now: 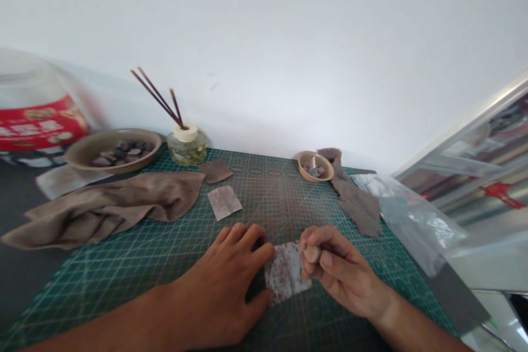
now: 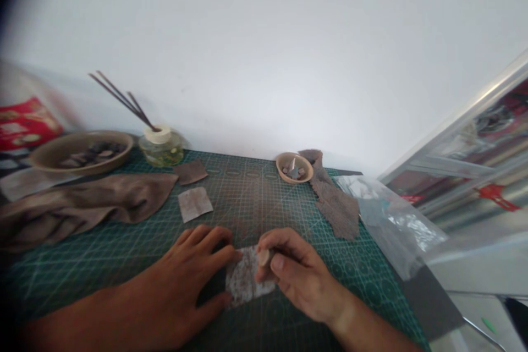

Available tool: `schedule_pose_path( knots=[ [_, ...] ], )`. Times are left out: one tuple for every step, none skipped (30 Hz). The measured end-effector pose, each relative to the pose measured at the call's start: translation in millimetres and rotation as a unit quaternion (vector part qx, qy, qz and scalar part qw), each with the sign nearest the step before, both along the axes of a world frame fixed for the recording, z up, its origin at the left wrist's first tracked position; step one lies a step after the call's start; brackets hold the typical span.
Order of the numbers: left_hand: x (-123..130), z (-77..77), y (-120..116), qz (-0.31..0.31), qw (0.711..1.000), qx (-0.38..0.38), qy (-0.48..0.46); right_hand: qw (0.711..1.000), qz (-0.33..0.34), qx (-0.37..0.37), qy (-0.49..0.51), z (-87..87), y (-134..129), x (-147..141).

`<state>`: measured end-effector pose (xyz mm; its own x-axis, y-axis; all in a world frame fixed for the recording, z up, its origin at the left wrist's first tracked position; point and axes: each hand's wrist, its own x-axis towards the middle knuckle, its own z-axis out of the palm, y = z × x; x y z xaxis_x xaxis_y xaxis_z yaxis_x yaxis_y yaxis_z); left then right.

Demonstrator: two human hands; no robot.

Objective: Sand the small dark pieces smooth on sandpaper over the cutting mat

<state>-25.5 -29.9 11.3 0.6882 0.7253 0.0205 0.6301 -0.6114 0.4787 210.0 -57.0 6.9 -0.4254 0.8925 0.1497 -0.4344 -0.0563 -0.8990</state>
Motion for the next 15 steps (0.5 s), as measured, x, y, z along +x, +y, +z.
schedule_pose_path(
  knots=[
    [-0.1, -0.2, 0.0, 0.0, 1.0, -0.001, -0.001, 1.0, 0.003, 0.002, 0.001, 0.9, -0.4, 0.3],
    [-0.1, -0.3, -0.1, 0.001, 1.0, -0.002, -0.002, 1.0, 0.004, 0.008, -0.001, 1.6, -0.7, 0.9],
    [0.0, -0.2, -0.1, 0.001, 1.0, -0.003, -0.002, 1.0, 0.004, 0.017, -0.011, 2.2, -1.0, 1.7],
    [0.2, -0.2, 0.1, 0.002, 1.0, -0.002, -0.001, 0.999, 0.002, 0.028, -0.032, 2.6, -1.1, 2.6],
    [0.5, -0.2, 0.3, 0.001, 1.0, -0.002, 0.001, 0.997, -0.004, 0.045, -0.064, 2.7, -1.0, 3.5],
    [0.9, -0.2, 0.7, 0.001, 1.0, -0.001, 0.001, 0.991, -0.015, 0.073, -0.108, 2.7, -0.7, 4.2],
    [1.4, -0.4, 1.1, 0.0, 1.0, -0.001, 0.001, 0.98, -0.029, 0.113, -0.164, 2.4, -0.2, 4.7],
    [1.9, -0.9, 1.6, 0.0, 1.0, 0.001, 0.0, 0.959, -0.044, 0.162, -0.227, 1.7, 0.6, 5.0],
    [2.3, -1.5, 1.9, -0.001, 1.0, 0.003, -0.002, 0.931, -0.059, 0.215, -0.29, 0.8, 1.5, 4.9],
    [2.6, -2.4, 2.2, -0.001, 1.0, 0.007, -0.004, 0.896, -0.067, 0.266, -0.349, -0.3, 2.4, 4.7],
    [2.6, -3.3, 2.2, 0.0, 1.0, 0.012, -0.005, 0.86, -0.07, 0.306, -0.401, -1.6, 3.2, 4.2],
    [2.5, -4.3, 2.1, 0.0, 1.0, 0.016, -0.005, 0.828, -0.067, 0.334, -0.446, -2.8, 3.8, 3.7],
    [2.2, -5.2, 1.8, 0.001, 1.0, 0.019, -0.005, 0.8, -0.061, 0.351, -0.482, -3.9, 4.1, 3.1],
    [1.7, -5.9, 1.3, 0.003, 1.0, 0.021, -0.005, 0.778, -0.057, 0.359, -0.512, -4.9, 4.1, 2.5],
    [1.3, -6.3, 0.8, 0.003, 1.0, 0.02, -0.004, 0.761, -0.056, 0.364, -0.534, -5.7, 3.7, 1.8]
  ],
)
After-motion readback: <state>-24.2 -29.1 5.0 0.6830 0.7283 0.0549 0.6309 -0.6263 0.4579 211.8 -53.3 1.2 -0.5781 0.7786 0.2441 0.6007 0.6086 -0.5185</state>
